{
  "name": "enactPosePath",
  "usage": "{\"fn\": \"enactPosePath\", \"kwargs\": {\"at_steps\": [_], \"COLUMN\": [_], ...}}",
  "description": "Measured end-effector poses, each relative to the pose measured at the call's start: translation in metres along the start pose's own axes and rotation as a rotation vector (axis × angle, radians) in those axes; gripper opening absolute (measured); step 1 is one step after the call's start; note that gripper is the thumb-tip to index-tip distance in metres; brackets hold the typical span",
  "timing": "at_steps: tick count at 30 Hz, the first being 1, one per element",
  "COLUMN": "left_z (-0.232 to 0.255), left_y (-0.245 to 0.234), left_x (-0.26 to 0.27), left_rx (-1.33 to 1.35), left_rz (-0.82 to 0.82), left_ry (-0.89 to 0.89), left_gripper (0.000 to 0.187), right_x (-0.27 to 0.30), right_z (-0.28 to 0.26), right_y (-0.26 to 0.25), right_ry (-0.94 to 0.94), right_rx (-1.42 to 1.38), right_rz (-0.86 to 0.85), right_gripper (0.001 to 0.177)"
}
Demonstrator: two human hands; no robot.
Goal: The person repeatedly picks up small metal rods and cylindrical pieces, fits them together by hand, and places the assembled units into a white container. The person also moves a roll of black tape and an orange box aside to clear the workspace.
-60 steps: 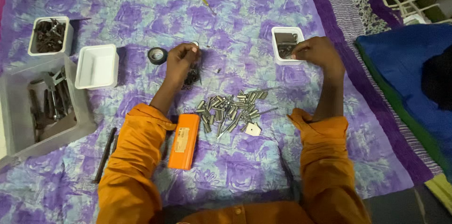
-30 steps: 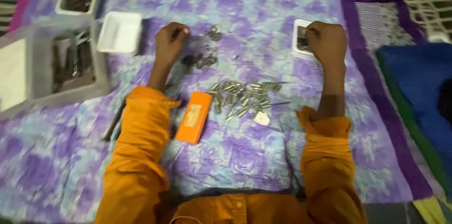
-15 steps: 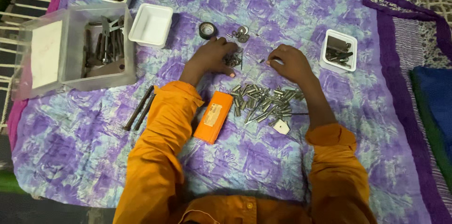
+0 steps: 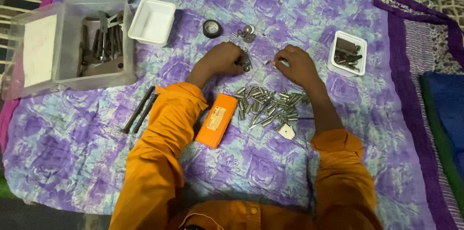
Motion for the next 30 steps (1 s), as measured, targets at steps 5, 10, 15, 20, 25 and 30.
{"fn": "enactPosePath", "kwargs": {"at_steps": [5,10,15,20,25,30], "left_z": [-0.002,-0.003,-0.003,0.006,0.015,0.01], "left_y": [-0.008,0.003,0.018,0.021,0.023,0.025], "left_x": [0.003,0.003,-0.009,-0.011,-0.012,-0.011], "left_rx": [0.393,0.899,1.043,0.755,0.777,1.033], "left_rz": [-0.038,0.026,0.113,0.214,0.186,0.127], "left_ry": [-0.026,-0.124,-0.051,-0.094,-0.099,-0.121], "left_gripper": [0.021,0.02,0.019,0.022,0.027,0.029], "right_x": [0.001,-0.001,-0.008,-0.005,-0.004,-0.003], "right_z": [-0.003,-0.016,-0.034,-0.049,-0.051,-0.046], "right_y": [-0.001,0.002,0.014,0.022,0.023,0.021], "right_ry": [-0.037,-0.06,-0.049,0.062,-0.081,-0.099], "right_rx": [0.003,-0.068,-0.389,-0.487,-0.382,-0.425], "right_rz": [0.038,0.042,-0.098,-0.035,0.036,0.031], "right_gripper": [0.015,0.016,0.031,0.043,0.035,0.031]}}
Point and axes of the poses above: each hand's wrist, its own x-axis away from the middle knuckle, its own y-axis out of the palm, z = x × y, the point moved 1 cm from there along -x, towards the middle knuckle, and after that the axes turned 8 degrees about y, right-handed, at the moved point
